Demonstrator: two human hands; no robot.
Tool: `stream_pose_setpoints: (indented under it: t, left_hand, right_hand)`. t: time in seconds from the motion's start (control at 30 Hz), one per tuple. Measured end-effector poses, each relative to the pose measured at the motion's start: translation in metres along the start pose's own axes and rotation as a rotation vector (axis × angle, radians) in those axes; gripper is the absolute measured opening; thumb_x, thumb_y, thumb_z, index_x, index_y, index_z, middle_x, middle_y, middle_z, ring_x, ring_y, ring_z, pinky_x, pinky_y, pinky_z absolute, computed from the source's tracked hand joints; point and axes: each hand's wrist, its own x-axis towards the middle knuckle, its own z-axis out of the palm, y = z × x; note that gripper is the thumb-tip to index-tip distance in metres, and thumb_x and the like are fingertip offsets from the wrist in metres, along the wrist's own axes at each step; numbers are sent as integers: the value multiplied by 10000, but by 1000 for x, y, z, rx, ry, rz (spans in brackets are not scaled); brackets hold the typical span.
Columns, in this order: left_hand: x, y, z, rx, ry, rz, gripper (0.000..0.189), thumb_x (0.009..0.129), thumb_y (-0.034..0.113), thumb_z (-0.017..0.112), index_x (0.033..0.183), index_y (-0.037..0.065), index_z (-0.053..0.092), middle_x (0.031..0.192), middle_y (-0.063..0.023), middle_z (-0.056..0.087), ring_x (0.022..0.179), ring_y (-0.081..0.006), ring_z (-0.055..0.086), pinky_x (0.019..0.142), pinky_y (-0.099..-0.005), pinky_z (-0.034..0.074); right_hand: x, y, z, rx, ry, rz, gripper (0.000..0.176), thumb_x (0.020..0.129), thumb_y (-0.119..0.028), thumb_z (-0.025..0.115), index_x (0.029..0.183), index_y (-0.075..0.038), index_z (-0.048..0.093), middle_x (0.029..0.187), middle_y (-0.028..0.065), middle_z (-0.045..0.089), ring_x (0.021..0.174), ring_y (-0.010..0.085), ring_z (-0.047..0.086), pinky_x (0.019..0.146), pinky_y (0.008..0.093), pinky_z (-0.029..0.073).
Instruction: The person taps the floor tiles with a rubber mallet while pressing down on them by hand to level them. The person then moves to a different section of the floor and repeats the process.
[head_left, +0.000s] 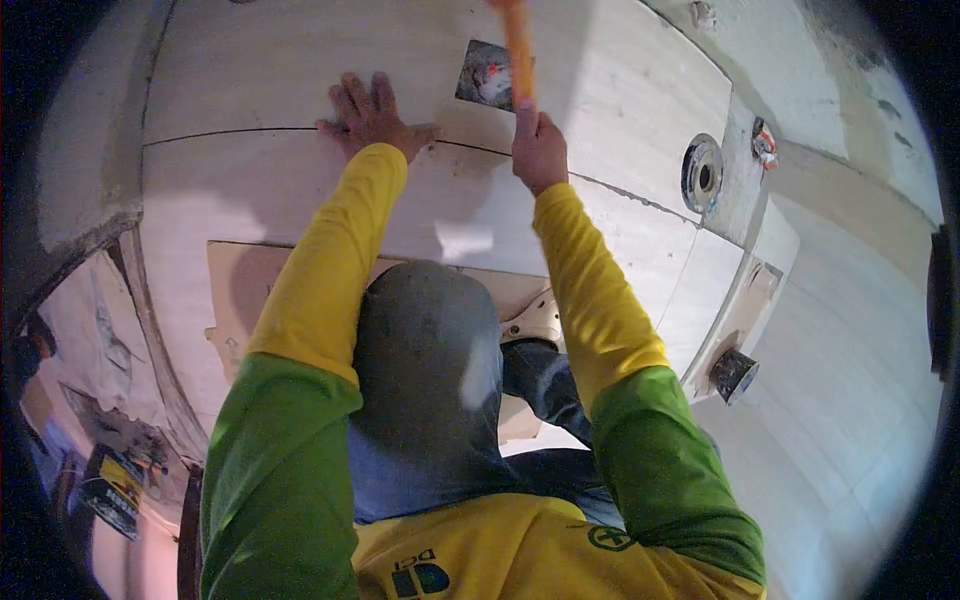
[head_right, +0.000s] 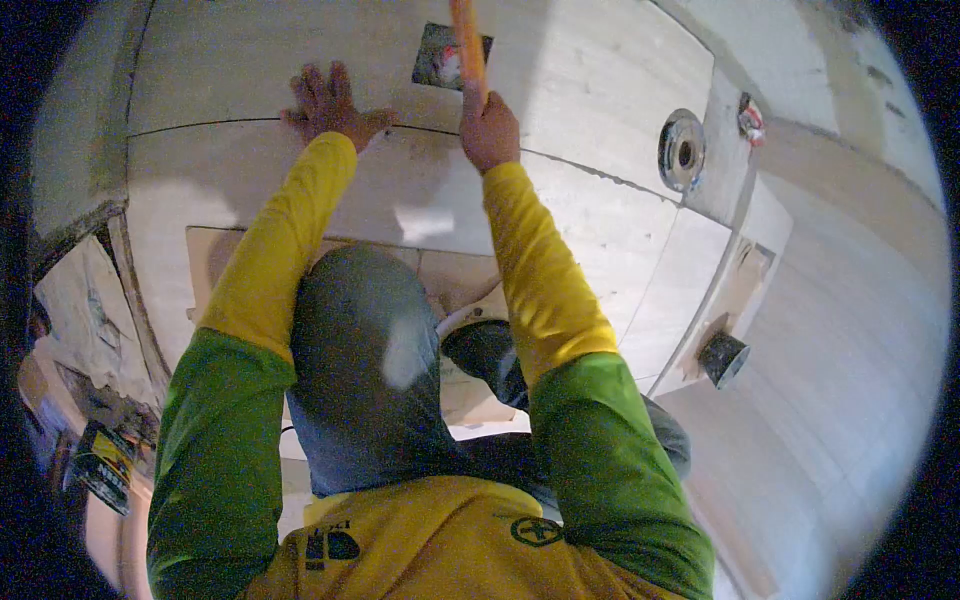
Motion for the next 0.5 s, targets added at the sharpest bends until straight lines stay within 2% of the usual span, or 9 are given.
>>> stream_pose_setpoints:
  t: [0.03, 0.13, 0.2, 0.27, 0.3, 0.33, 0.4, 0.47, 0.5]
  left_hand:
    - [0, 1, -3, 20, 1, -3, 1188, 667, 812, 605, 1570, 206, 127, 1632, -158, -11, 1495, -384, -28, 1095, -710, 125]
    - [2, 1, -2, 0, 0, -1, 1188, 669, 813, 603, 1569, 201, 128, 1631, -166, -8, 1495, -387, -24, 1091, -711, 130]
    - [0, -1, 8, 0, 23, 10, 1189, 669, 811, 606, 1569, 198, 129, 1630, -166, -2, 1494, -388, -22, 1089, -713, 132]
    - [2, -2, 7, -3, 69, 24, 1190, 668, 808, 609, 1569, 196, 130, 1630, -167, 5, 1494, -389, -20, 1087, -715, 134]
    - [2, 0, 5, 4, 42, 16, 1195, 664, 806, 615, 1569, 194, 131, 1630, -166, 11, 1493, -390, -21, 1086, -717, 135]
    - [2, 1, 2, 12, 16, 7, 1200, 659, 804, 621, 1569, 193, 132, 1629, -164, 17, 1493, -390, -22, 1085, -719, 136]
    - [1, 2, -1, 5, 7, 7, 1204, 656, 804, 624, 1569, 193, 132, 1629, -163, 19, 1492, -393, -24, 1085, -721, 133]
    - [0, 2, 1, 4, -11, 4, 1207, 653, 805, 626, 1569, 193, 131, 1629, -163, 20, 1490, -396, -26, 1085, -722, 130]
    - [2, 1, 3, 8, -1, 1, 1207, 655, 804, 626, 1569, 192, 128, 1629, -164, 18, 1490, -397, -29, 1084, -724, 126]
  right_hand:
    - [4, 2, -6, -82, -184, 192, 581, 972, -598, 436, 767, -58, 505, 520, 29, 459, 358, 130, 425, 328, 309, 350]
    - [-11, -56, -35, 188, -83, 317, 590, 978, -600, 414, 763, -57, 501, 523, 34, 469, 371, 143, 448, 342, 312, 374]
    - [-16, -32, -30, 241, 17, 215, 596, 976, -606, 408, 755, -59, 496, 522, 32, 464, 370, 156, 452, 347, 313, 380]
    - [1, 31, -24, 38, 329, -63, 645, 969, -621, 400, 763, -25, 537, 501, 94, 491, 376, 219, 496, 386, 361, 429]
    - [4, 33, -36, -18, 150, 97, 596, 966, -622, 417, 748, -73, 499, 535, 24, 437, 382, 139, 445, 347, 298, 375]
    - [7, 35, -48, -20, 155, 95, 596, 966, -622, 417, 748, -73, 499, 535, 24, 437, 382, 139, 445, 347, 298, 375]
    - [-8, -21, -74, 326, -1, 483, 595, 966, -627, 407, 741, -83, 493, 524, 21, 429, 384, 136, 445, 346, 296, 375]
    - [-25, -22, -71, 311, 71, 417, 590, 970, -622, 406, 727, -91, 487, 503, 13, 424, 382, 136, 444, 342, 296, 364]
    - [-29, -7, -63, 278, 213, 222, 596, 971, -626, 397, 718, -92, 483, 497, 10, 421, 376, 138, 441, 340, 295, 360]
